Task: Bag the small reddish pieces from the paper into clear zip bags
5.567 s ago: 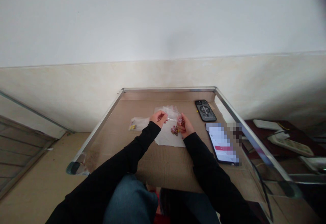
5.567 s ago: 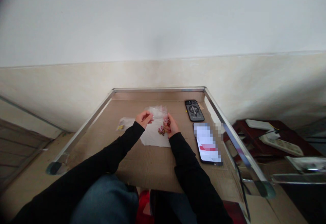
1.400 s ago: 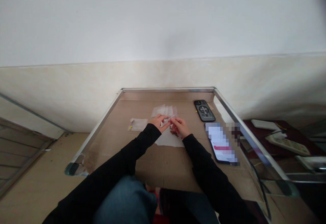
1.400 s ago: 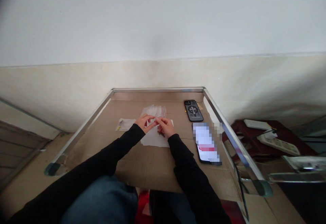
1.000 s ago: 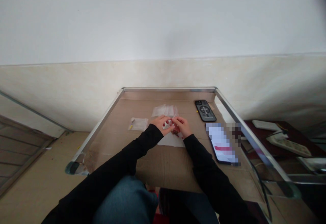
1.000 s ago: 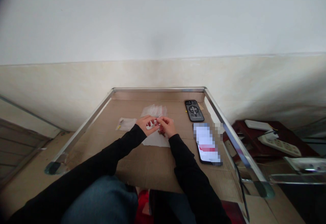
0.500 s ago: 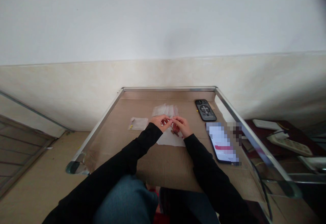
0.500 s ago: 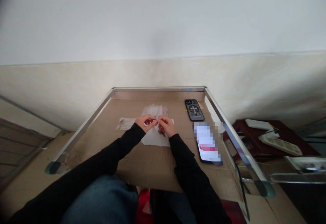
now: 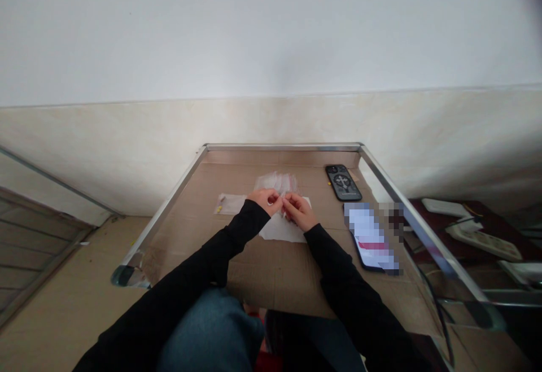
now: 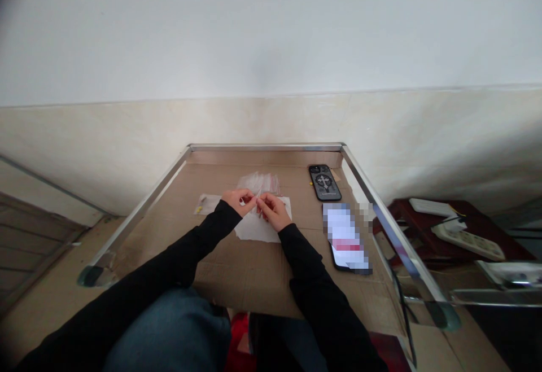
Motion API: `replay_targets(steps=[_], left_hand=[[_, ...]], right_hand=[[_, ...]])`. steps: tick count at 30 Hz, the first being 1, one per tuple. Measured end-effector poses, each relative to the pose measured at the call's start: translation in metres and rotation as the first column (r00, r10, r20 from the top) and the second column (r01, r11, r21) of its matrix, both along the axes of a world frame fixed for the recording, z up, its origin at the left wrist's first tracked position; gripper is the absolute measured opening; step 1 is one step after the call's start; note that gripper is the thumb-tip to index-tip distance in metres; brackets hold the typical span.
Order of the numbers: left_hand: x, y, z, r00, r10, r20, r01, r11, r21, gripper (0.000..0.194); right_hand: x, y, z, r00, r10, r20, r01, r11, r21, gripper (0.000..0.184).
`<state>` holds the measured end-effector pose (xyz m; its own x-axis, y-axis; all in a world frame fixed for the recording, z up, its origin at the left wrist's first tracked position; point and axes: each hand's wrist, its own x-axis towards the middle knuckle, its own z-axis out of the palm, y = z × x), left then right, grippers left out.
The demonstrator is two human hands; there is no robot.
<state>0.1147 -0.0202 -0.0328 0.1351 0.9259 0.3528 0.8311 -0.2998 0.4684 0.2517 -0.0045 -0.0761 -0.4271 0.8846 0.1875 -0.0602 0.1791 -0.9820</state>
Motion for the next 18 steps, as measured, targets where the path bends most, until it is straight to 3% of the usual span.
replay_targets(steps=[8,11,15,18], left_hand=[[0.006,-0.003,0.005,0.974,-0.029,-0.226,0.049,0.995,0.082,0.013],[0.004,-0.002,0.008,0.967,0.013,-0.253,0.013,0.995,0.1,0.013],[-0.006,0.002,0.01,0.967,0.11,-0.23,-0.081,0.988,0.131,0.012],[-0.009,0.001,0.01,0.97,0.096,-0.222,-0.066,0.988,0.142,0.011]], right_hand=[[-0.001,0.0,-0.003,0.986,-0.129,0.105,0.119,0.988,0.099,0.022],[0.001,0.0,-0.002,0.969,-0.207,0.133,0.188,0.971,0.145,0.019],[0.005,0.001,-0.002,0.899,-0.397,0.184,0.344,0.901,0.263,0.017],[0.007,0.001,-0.002,0.83,-0.5,0.246,0.405,0.845,0.35,0.016]])
